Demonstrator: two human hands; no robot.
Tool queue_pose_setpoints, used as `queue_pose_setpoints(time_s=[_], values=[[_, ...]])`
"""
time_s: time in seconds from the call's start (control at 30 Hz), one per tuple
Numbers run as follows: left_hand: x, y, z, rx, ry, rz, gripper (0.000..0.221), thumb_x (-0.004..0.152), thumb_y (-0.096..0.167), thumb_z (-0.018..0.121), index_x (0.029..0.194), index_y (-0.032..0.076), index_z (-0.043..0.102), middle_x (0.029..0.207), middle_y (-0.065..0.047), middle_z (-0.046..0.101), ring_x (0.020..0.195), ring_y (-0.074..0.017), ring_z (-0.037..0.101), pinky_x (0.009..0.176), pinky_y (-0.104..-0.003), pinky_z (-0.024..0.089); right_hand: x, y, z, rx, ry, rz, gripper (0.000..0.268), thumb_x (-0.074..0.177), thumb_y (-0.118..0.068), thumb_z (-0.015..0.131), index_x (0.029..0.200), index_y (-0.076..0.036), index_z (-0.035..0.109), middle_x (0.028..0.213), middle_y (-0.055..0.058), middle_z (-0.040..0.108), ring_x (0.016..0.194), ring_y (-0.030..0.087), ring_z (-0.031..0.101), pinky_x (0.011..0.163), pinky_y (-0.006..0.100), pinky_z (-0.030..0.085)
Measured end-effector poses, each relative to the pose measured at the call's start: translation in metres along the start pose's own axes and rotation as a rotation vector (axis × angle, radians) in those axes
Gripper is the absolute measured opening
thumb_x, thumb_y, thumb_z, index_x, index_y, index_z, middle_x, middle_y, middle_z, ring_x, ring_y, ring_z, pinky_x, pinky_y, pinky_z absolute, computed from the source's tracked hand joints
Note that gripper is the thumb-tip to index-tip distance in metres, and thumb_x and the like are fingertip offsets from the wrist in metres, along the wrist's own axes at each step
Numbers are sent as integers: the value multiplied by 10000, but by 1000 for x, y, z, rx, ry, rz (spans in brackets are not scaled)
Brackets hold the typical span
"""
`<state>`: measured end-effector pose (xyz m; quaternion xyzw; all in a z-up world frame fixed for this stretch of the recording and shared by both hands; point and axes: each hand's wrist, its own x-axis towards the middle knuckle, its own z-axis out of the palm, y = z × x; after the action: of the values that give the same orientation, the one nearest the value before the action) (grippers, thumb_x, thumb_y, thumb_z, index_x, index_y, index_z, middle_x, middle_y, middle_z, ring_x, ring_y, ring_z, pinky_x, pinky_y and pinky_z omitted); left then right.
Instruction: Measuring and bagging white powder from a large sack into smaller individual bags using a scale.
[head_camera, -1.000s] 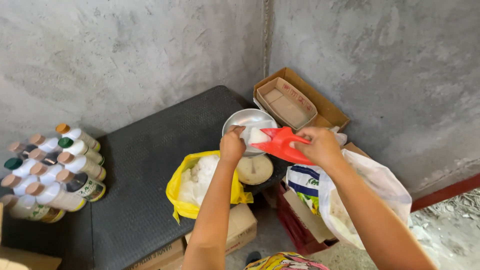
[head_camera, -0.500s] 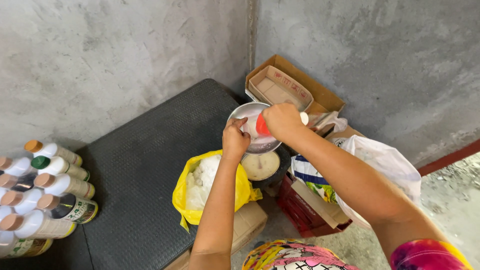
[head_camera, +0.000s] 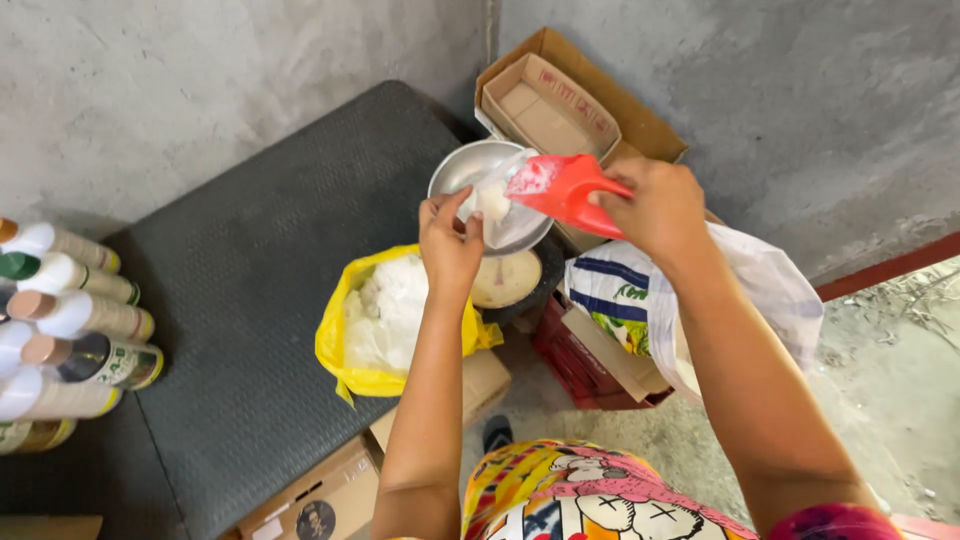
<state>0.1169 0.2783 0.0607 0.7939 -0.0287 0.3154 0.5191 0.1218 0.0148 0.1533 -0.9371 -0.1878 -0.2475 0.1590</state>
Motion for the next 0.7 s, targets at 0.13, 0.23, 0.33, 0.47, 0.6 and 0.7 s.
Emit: queue_pose_setpoints(time_s=[0.13,0.23,0.33,0.47,0.6,0.7], values=[[-28,30,3,-94,134,-11,330,908,7,719,1224,99,728,1095,-83,598,757,-125,569,682,-266,514,-42,33,-14,296,26,170,282,830,-237,887,1022,-71,764,826,140,710,699,241,681,673,353,541],[-52,65,21,-132,160,-24,291,931,0,711,1204,98,735,1105,-62,601,761,-107,542,663,-247,484,-75,60,-37,495,5,338,225,849,-168,872,1021,-63,771,796,61,725,676,92,614,644,275,503],[-82,96,54,-137,110,-24,293,942,4,716,1219,99,738,1100,-59,610,766,-108,533,648,-245,439,-111,95,-76,552,24,426,205,859,-158,856,1006,-47,768,792,22,726,674,29,576,628,236,485],[-133,124,104,-159,-24,-32,302,954,39,719,1249,105,715,1100,-55,592,745,-111,552,658,-261,480,-162,147,-130,457,-18,497,242,851,-175,874,1028,-47,769,777,27,715,671,38,573,620,242,486],[-187,136,146,59,-116,-56,388,882,136,784,1259,108,694,1079,-78,612,683,-155,587,656,-319,527,-206,192,-157,349,-232,566,227,813,-205,865,989,-82,791,751,61,735,630,110,649,593,301,528],[-215,141,167,167,-192,-92,450,857,199,817,1277,109,680,1071,-100,623,701,-212,625,654,-368,541,-232,216,-127,124,-395,389,325,807,-381,800,1054,-170,790,826,101,757,687,252,723,655,385,577]])
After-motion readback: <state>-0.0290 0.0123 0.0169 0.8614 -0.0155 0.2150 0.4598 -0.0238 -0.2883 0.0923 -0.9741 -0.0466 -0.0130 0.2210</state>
